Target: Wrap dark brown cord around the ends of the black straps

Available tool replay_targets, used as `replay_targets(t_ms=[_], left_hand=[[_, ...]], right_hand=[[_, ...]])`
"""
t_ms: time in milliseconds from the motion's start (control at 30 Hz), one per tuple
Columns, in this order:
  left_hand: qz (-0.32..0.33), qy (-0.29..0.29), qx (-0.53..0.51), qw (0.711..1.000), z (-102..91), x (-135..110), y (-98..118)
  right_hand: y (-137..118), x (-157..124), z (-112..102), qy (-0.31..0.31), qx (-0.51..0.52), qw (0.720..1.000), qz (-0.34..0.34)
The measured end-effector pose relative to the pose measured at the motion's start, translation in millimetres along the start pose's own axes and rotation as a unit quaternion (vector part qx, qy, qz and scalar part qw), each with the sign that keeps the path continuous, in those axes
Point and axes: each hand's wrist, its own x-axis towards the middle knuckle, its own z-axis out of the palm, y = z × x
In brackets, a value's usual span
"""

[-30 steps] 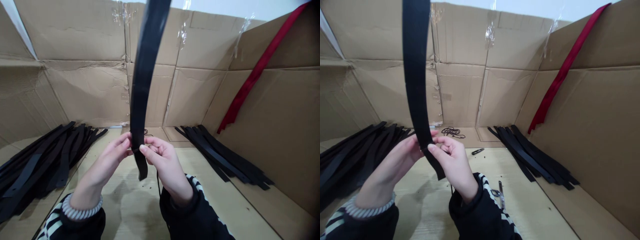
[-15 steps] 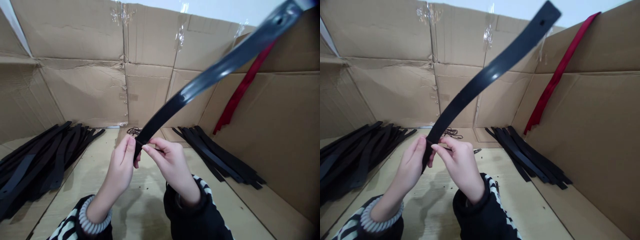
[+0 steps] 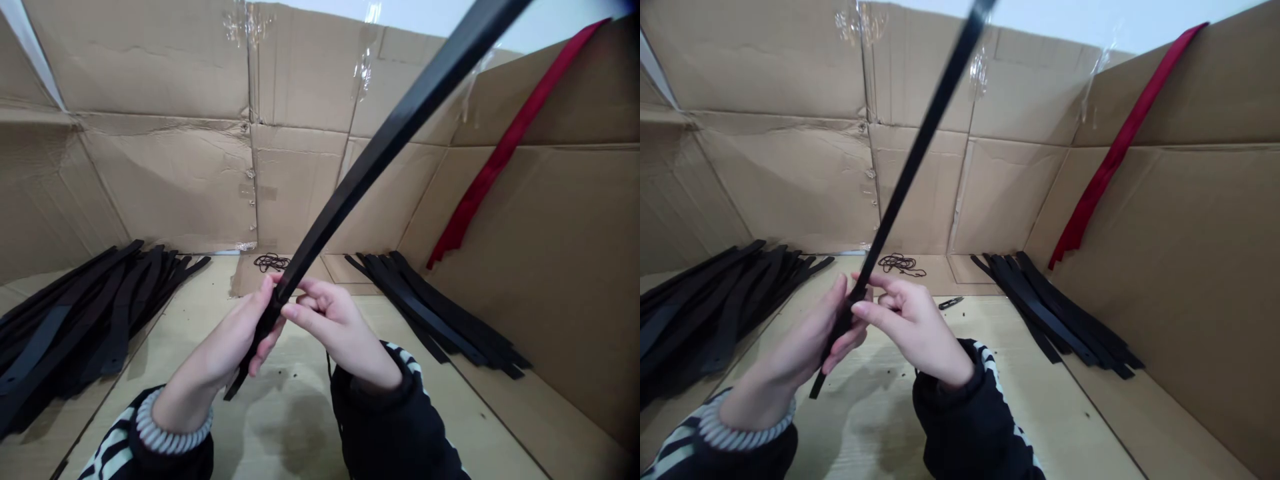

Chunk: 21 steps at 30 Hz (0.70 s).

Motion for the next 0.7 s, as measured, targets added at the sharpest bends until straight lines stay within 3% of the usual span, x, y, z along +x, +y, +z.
replay_targets(t_ms=[133,200,267,333,400,467,533,700], left_hand=[[-0.073,-0.149,-0.151,0.974,-6.1,0,-2],[-0.075,-0.192,-0.18,0.962,-6.9,1,-2],[-0.04,-0.164,-0.135,0.976,-5.0,2,-1],[0.019,-0.076,-0.041,0.996,-0.7,2,0],[0.088,0.037,0.063,0.993,4.3,2,1],[0.124,0.1,0.115,0.98,7.4,2,1],[0.108,0.081,0.094,0.986,7.3,1,1],[-0.004,-0.07,-0.084,0.994,-0.2,-2,-3]], right_hand=[[-5,-4,4,-0.017,0.027,0.999,-0.042],[-6,-6,5,-0.001,0.004,0.998,-0.06],[-6,-8,7,0.031,-0.023,0.997,-0.069],[-5,-9,7,0.063,-0.036,0.995,-0.062],[-5,-8,8,0.089,-0.043,0.993,-0.061],[-5,-7,6,0.09,-0.044,0.992,-0.071],[-5,-5,2,0.066,-0.03,0.994,-0.082],[1,-5,-5,0.008,0.054,0.997,-0.048]])
